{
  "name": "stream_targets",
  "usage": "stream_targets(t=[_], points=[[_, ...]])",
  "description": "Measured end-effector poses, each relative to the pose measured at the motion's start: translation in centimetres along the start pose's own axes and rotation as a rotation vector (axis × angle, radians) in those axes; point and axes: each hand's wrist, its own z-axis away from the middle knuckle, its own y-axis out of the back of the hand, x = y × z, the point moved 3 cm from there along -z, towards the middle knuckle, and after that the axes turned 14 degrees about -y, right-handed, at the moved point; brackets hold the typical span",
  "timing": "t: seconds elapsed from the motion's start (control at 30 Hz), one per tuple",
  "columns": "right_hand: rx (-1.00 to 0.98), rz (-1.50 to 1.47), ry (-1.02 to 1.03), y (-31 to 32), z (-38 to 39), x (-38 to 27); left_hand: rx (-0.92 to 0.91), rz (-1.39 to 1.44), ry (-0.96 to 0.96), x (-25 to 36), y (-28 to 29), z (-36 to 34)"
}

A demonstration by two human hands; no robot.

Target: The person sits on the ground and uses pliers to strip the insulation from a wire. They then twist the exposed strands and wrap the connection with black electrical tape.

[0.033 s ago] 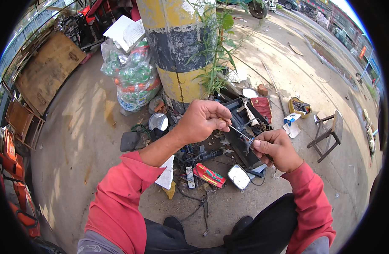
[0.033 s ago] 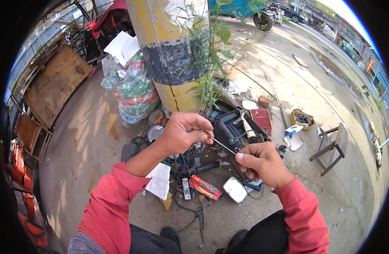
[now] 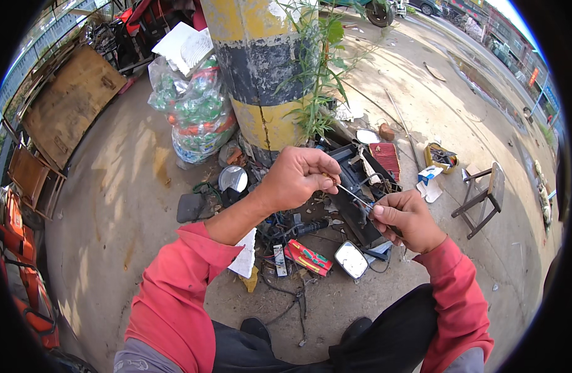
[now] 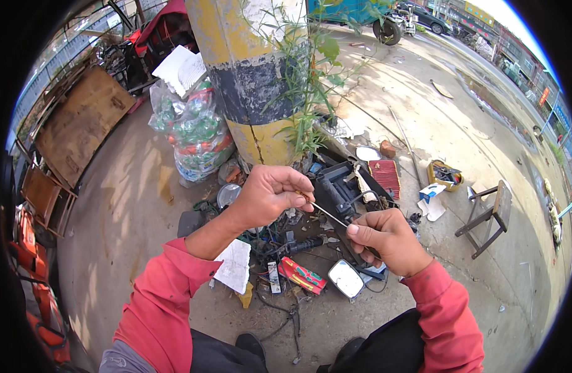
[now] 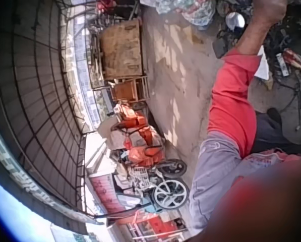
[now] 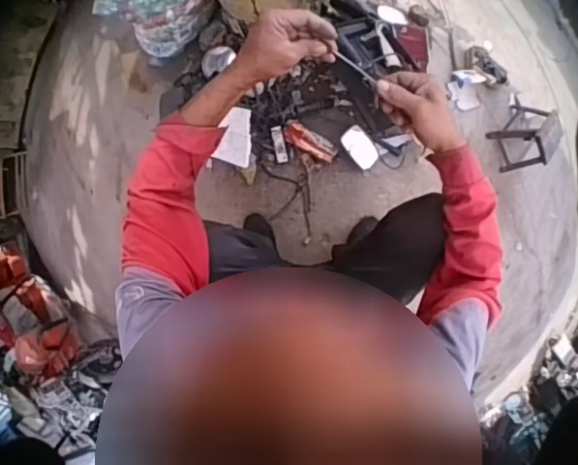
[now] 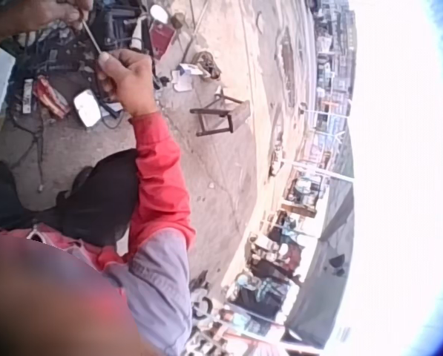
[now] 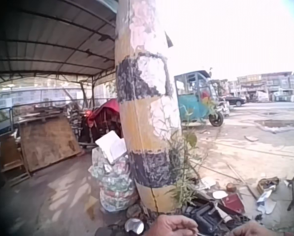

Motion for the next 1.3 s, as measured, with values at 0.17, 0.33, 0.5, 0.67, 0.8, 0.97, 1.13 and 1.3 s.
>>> stream_targets(t=[0.17,0.33,0.5,0.67,0.8,0.97,1.13,1.3], points=[[-0.123,-0.205,-0.119,0.2,-1.0,0.6,-0.004,-0.026,0.012,-0.5,0.3,0.0],[-0.205,-0.309,-0.193,0.6,-2.2,1.1,-0.018,-0.009,0.002,-1.8,0.8,-0.3],[-0.170,-0.243,-0.181,1.0,-3.4,1.8,0.009,0.086,0.044,-3.9,1.7,-0.5],[-0.078,-0.191,-0.161,2.0,-4.5,2.4,0.086,0.173,0.084,-5.9,3.3,-0.7],[0.072,-0.051,-0.175,2.2,-5.2,2.4,0.145,0.243,0.138,-7.4,3.9,-0.5],[0.175,-0.016,-0.215,2.2,-4.3,2.4,0.293,0.340,0.230,-7.5,4.1,1.8],[0.245,0.068,-0.256,0.0,-3.0,1.5,0.450,0.435,0.308,-4.1,3.4,4.2],[0.276,0.172,-0.233,-3.5,-1.0,2.5,0.584,0.546,0.303,2.7,2.0,5.9]])
